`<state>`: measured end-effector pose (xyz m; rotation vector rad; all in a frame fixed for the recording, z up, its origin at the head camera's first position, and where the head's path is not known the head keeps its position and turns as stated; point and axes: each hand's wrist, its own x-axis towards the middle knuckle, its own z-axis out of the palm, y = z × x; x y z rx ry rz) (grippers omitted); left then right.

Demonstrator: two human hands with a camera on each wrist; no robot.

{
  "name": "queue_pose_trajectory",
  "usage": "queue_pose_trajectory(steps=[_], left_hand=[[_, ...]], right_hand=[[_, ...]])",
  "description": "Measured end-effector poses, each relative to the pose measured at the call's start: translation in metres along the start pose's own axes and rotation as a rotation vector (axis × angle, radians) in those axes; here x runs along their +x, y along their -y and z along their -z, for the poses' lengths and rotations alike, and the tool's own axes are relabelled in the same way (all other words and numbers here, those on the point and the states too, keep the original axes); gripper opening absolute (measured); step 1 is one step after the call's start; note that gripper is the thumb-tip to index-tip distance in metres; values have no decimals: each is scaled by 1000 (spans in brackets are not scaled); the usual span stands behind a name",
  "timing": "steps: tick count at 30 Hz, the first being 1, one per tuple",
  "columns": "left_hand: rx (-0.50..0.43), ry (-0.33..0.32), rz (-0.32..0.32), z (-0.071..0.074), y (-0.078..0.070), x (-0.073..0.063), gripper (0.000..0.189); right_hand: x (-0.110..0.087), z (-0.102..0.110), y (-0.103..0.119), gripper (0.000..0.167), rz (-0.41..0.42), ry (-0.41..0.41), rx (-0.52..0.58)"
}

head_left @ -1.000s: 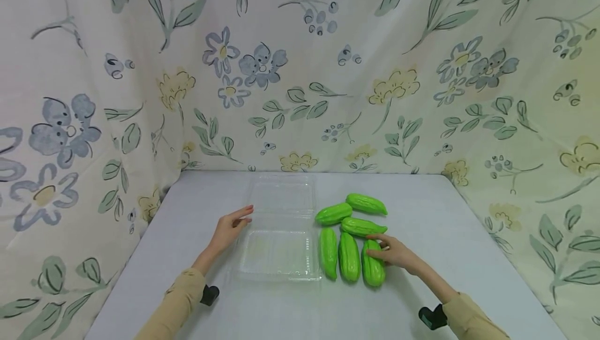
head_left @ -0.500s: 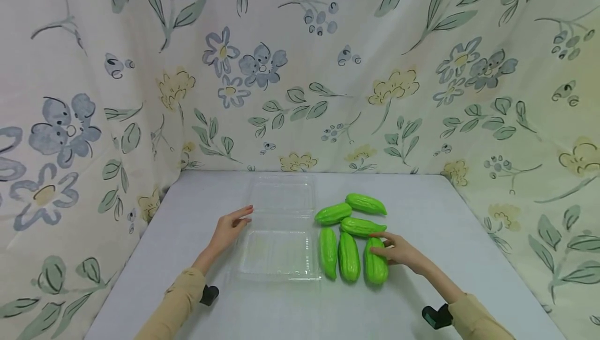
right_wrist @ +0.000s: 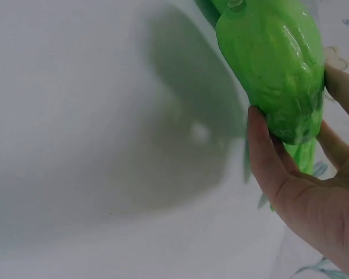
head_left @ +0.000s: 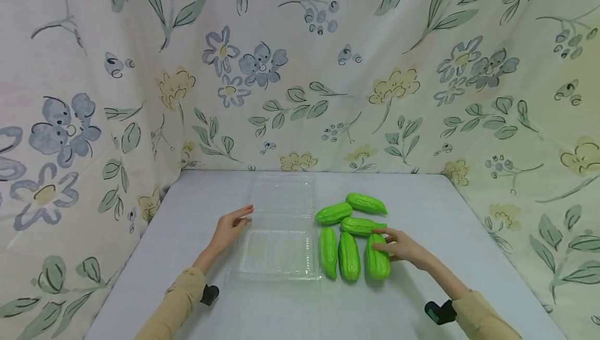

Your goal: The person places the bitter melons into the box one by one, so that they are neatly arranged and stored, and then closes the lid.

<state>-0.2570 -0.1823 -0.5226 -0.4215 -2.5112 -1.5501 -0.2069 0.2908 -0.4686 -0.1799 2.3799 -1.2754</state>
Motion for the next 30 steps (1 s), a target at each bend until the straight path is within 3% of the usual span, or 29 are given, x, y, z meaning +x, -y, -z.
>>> queue_pose_trajectory(steps=[6, 13, 16, 25, 30], left_hand=[[2, -8, -1, -1, -6, -1, 33], [-19, 11, -15, 5, -37, -7, 32], [-8, 17, -16, 7, -43, -8, 32], [0, 12, -30, 6, -41, -7, 33], [-4, 8, -44, 7, -42, -8, 32]], right_hand=[[0, 3, 6, 62, 10, 20, 4], [0, 6, 14, 60, 29, 35, 12], [0, 7, 16, 61, 38, 32, 18], [4, 9, 22, 62, 47, 6, 46], [10, 4, 22, 62, 27, -34, 113]])
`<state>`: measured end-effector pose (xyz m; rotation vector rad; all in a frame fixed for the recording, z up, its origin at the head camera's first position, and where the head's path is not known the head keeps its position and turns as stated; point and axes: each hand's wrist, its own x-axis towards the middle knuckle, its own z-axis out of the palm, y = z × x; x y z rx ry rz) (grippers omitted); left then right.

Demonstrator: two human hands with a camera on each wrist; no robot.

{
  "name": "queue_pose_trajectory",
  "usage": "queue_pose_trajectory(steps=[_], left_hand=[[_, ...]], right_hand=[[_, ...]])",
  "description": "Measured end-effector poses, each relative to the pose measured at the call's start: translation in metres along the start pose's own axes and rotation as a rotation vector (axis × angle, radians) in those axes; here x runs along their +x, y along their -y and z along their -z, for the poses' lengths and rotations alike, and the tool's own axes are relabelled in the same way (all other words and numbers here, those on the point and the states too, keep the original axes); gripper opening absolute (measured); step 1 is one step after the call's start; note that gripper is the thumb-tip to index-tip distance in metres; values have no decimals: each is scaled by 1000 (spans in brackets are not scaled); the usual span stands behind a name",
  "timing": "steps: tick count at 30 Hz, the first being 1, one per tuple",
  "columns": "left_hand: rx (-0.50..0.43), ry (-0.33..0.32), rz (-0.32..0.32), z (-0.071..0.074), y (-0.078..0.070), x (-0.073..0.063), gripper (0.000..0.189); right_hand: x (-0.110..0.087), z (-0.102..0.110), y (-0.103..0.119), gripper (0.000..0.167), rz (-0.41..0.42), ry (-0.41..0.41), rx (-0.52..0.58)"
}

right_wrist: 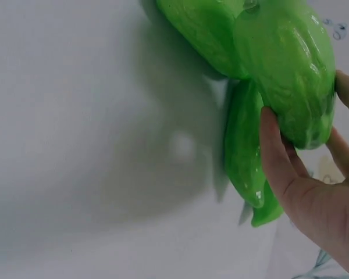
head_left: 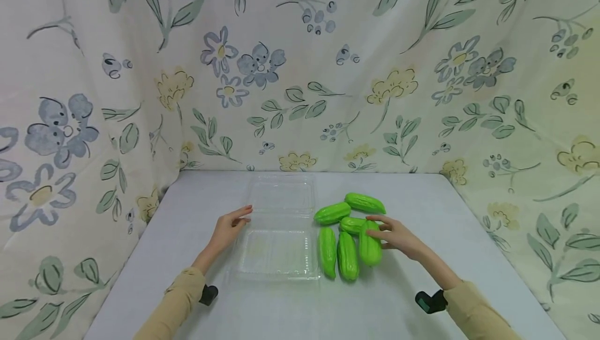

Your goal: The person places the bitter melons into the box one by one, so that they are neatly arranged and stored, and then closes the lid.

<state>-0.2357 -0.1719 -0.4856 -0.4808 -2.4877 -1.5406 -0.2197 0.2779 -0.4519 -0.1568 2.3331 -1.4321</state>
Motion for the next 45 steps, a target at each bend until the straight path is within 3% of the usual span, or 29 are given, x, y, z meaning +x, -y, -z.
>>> queue_pose_trajectory(steps=[9, 11, 17, 25, 29, 32, 40, 45], left_hand=[[-25, 4, -5, 0, 5, -1, 32], [-24, 8, -2, 1, -2, -2, 32], [-1, 4, -3, 1, -3, 0, 32], [42, -28, -6, -8, 33, 5, 32], [48, -30, 0, -8, 38, 6, 31], [42, -34, -7, -7, 34, 5, 31], [25, 5, -1, 0, 1, 2, 32], [30, 14, 5, 1, -2, 1, 32]], right_hand=[[13, -16, 2, 63, -7, -34, 133], [16, -20, 4, 65, -2, -40, 150], [24, -33, 6, 63, 11, -39, 220], [31, -47, 11, 61, 22, -36, 261], [35, -52, 16, 60, 28, -46, 277], [38, -56, 21, 60, 32, -48, 300], [46, -69, 31, 61, 51, -6, 317], [50, -79, 38, 59, 70, 3, 320]])
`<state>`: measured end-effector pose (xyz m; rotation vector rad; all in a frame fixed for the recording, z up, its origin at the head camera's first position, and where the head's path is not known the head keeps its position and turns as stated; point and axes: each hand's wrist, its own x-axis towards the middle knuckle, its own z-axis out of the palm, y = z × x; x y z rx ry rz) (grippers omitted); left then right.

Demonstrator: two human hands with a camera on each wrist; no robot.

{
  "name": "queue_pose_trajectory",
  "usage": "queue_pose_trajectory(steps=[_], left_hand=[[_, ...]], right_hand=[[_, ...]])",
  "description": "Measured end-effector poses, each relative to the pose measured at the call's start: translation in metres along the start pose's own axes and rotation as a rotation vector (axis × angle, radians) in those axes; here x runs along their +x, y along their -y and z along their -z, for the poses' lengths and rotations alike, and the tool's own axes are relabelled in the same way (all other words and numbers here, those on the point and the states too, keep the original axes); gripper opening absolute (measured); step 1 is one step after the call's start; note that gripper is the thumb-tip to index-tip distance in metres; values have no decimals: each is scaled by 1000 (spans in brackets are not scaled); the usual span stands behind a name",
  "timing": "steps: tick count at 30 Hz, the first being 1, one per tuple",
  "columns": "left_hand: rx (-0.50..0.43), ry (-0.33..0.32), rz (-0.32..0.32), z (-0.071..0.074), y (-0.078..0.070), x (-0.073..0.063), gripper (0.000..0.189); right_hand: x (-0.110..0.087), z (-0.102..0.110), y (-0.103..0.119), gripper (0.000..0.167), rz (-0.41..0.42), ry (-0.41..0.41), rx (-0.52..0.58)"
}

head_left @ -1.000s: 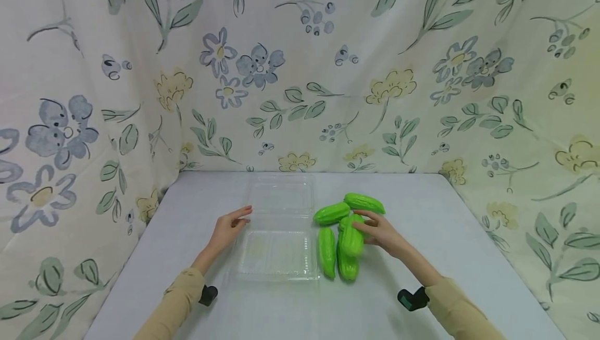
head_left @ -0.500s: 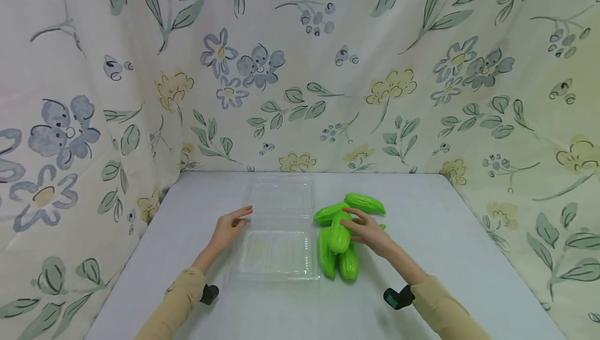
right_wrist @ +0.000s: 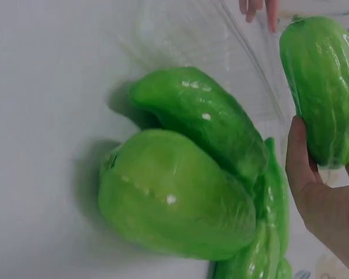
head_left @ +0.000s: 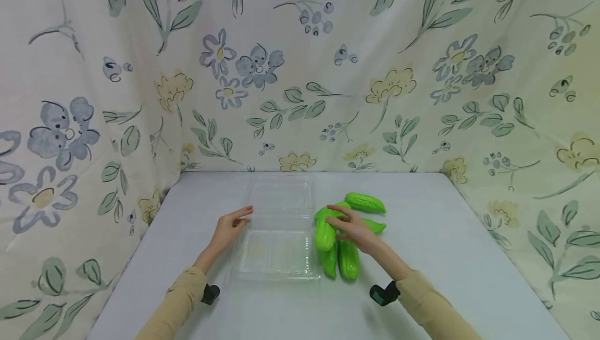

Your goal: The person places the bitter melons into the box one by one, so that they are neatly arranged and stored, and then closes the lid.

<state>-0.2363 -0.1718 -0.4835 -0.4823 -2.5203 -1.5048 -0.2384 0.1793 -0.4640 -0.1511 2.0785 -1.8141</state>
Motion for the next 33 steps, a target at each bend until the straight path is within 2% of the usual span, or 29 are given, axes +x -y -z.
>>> queue_pose_trajectory(steps=[6, 9, 13, 16, 20, 25, 33], left_hand=[[-18, -22, -19, -2, 3, 0, 32], [19, -36, -27, -4, 9, 2, 31], [40, -47, -23, -6, 10, 1, 31], [2, -53, -5, -6, 6, 0, 32], [11, -41, 10, -8, 19, 3, 32], [30, -35, -12, -10, 39, 7, 32], [47, -33, -19, -10, 38, 6, 32]], right_hand=[[5, -13, 8, 58, -10, -6, 14], [7, -20, 11, 59, 1, 1, 7], [11, -29, 11, 57, 25, 34, 9], [13, -35, 10, 56, 32, 55, 12], [15, -43, 10, 56, 48, 69, 9], [18, -51, 12, 57, 55, 83, 1], [28, -72, 8, 55, 47, 87, -28]])
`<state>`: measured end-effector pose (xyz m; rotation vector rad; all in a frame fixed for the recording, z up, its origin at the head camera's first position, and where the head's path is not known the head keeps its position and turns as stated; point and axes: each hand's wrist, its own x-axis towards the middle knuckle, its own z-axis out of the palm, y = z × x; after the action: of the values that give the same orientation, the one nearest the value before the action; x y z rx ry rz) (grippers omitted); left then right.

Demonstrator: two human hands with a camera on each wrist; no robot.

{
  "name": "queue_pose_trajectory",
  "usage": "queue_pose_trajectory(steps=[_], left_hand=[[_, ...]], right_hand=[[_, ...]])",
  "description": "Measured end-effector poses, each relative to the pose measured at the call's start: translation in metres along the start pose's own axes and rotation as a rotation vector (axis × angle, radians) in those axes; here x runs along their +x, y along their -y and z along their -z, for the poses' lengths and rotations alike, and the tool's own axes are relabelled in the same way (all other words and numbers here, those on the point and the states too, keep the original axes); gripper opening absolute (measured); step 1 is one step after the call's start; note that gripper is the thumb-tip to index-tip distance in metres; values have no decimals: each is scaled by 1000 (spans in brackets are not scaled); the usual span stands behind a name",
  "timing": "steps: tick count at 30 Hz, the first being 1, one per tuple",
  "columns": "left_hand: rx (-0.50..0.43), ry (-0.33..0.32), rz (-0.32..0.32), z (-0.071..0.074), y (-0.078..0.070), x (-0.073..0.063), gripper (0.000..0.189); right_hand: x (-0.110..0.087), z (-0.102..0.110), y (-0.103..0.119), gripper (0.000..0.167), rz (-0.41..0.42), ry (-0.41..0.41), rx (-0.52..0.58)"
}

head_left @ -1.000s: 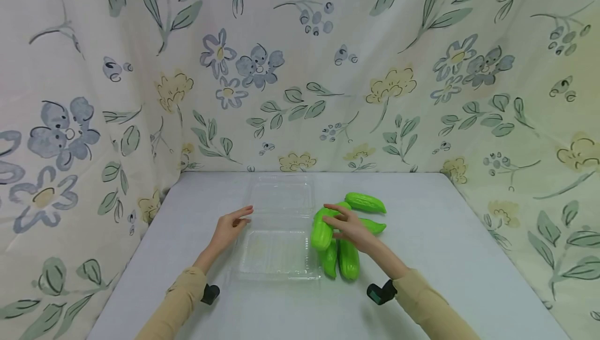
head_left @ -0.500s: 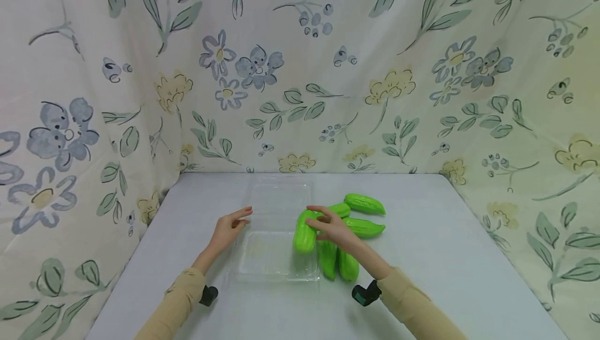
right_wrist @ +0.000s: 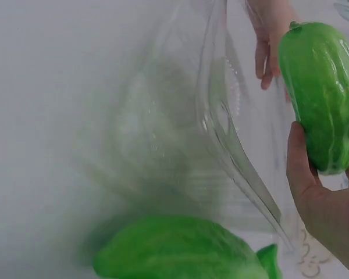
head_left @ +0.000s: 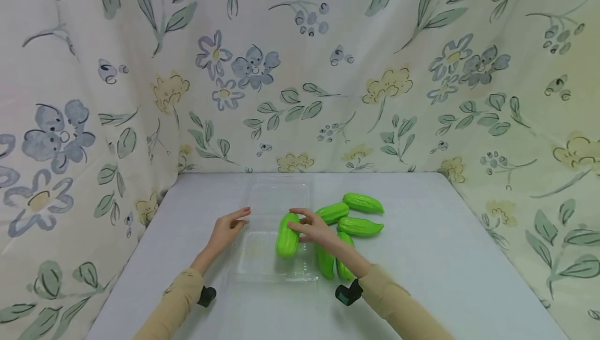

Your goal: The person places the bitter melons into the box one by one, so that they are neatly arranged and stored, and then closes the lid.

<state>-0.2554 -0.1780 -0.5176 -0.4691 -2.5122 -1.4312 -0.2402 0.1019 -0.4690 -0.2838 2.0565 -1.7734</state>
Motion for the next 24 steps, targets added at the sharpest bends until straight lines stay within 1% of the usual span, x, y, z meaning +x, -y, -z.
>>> queue_pose_trajectory(steps=[7, 12, 16, 19, 24], left_hand=[[-10, -8, -15, -1, 3, -2, 32], [10, -23, -11, -3, 4, -2, 32], [15, -34, 1, -2, 3, -1, 32], [23, -33, -6, -2, 2, 0, 32], [37, -28, -7, -2, 1, 1, 32]], right_hand=[[7, -16, -7, 55, 6, 17, 18], [11, -25, -13, 55, 15, 10, 20], [16, -33, -17, 55, 29, 6, 37], [17, -40, -19, 57, 41, 5, 31], [20, -52, -25, 59, 26, 8, 14]])
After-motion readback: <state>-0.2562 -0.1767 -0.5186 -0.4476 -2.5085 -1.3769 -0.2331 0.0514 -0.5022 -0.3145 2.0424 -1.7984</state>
